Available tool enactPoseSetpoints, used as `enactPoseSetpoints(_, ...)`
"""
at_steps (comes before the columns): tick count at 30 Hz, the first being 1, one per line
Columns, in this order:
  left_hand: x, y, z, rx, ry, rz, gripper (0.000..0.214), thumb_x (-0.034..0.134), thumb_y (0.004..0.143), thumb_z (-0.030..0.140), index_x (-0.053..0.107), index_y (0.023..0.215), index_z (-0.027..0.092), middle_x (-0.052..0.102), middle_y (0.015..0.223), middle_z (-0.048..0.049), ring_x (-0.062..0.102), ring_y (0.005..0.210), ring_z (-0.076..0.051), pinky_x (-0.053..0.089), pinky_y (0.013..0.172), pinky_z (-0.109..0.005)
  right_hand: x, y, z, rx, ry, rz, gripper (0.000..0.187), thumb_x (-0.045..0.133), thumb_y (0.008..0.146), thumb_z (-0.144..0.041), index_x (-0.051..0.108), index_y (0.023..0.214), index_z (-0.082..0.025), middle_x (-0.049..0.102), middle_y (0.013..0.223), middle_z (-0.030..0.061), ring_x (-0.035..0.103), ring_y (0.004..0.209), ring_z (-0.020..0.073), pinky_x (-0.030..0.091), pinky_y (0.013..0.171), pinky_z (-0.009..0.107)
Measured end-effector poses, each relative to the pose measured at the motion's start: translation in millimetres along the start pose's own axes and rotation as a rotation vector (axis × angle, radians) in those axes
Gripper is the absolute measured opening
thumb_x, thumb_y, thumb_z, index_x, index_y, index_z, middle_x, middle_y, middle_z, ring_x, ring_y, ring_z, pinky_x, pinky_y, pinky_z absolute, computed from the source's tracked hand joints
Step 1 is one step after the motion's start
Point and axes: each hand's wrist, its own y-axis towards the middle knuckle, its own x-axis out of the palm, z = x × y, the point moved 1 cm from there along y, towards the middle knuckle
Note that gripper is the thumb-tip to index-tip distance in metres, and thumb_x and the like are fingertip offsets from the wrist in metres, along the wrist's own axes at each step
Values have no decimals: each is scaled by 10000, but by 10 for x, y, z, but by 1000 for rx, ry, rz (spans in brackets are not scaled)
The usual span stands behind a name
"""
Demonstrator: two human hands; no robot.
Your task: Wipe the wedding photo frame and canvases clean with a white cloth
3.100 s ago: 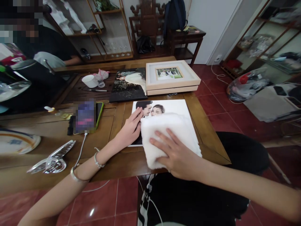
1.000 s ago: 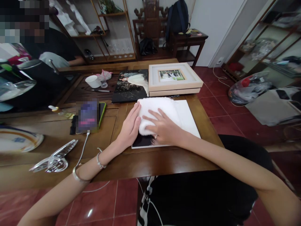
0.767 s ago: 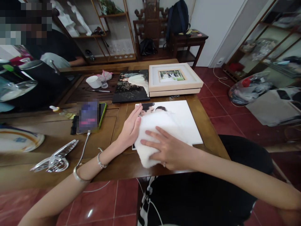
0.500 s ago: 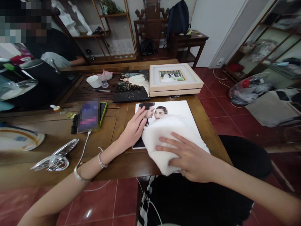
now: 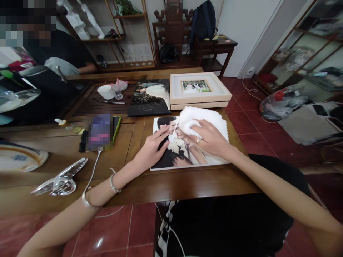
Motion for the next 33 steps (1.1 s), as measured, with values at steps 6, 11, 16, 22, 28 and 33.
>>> enactPoseSetpoints(6, -5, 41, 41, 30, -56, -14, 343, 459, 1000, 261, 644, 1274, 169, 623, 1355, -110, 574, 1275, -259, 456, 1098, -453, 5, 584, -175, 3, 263, -98, 240, 440, 984, -318, 620, 925, -171, 663, 905, 75, 591, 913, 236, 423, 784, 314)
enactPoseSetpoints(11, -28, 48, 37, 14, -37, -34, 292, 466, 993, 237, 710, 1141, 175, 715, 1144, -113, 679, 1079, -264, 564, 919, -402, 136, 830, -385, -151, 243, -176, 205, 441, 982, -270, 618, 1020, -174, 663, 995, 90, 578, 962, 235, 396, 819, 319)
enactPoseSetpoints(16, -41, 35, 18, 52, -57, -29, 289, 470, 990, 199, 684, 1178, 149, 686, 1209, -135, 656, 1129, -266, 548, 942, -402, 188, 747, -344, -120, 199, -134, 208, 432, 989, -285, 609, 1044, -190, 656, 1000, 95, 556, 984, 253, 402, 837, 342)
enactPoseSetpoints(22, -19, 28, -34, 80, -74, -7, 301, 462, 999, 213, 652, 1215, 122, 623, 1343, -154, 556, 1296, -253, 448, 1098, -441, 5, 334, 31, -49, 189, -87, 158, 443, 951, -249, 590, 962, -191, 656, 1025, 103, 549, 1005, 283, 406, 871, 375)
enactPoseSetpoints(28, -38, 10, 59, 12, -43, -57, 284, 511, 977, 268, 623, 1208, 148, 598, 1374, -150, 522, 1326, -267, 416, 1108, -481, -229, -76, 588, 118, 147, -2, 252, 431, 957, -403, 523, 813, -217, 600, 854, 71, 564, 830, 258, 434, 798, 383)
enactPoseSetpoints(33, -40, -37, 160, -98, 65, -196, 396, 450, 1003, 312, 466, 1380, 192, 428, 1524, -153, 370, 1430, -302, 373, 1087, -553, -219, -255, 762, 81, 164, 27, 239, 449, 937, -402, 545, 815, -221, 665, 1040, 113, 608, 1017, 308, 470, 902, 459)
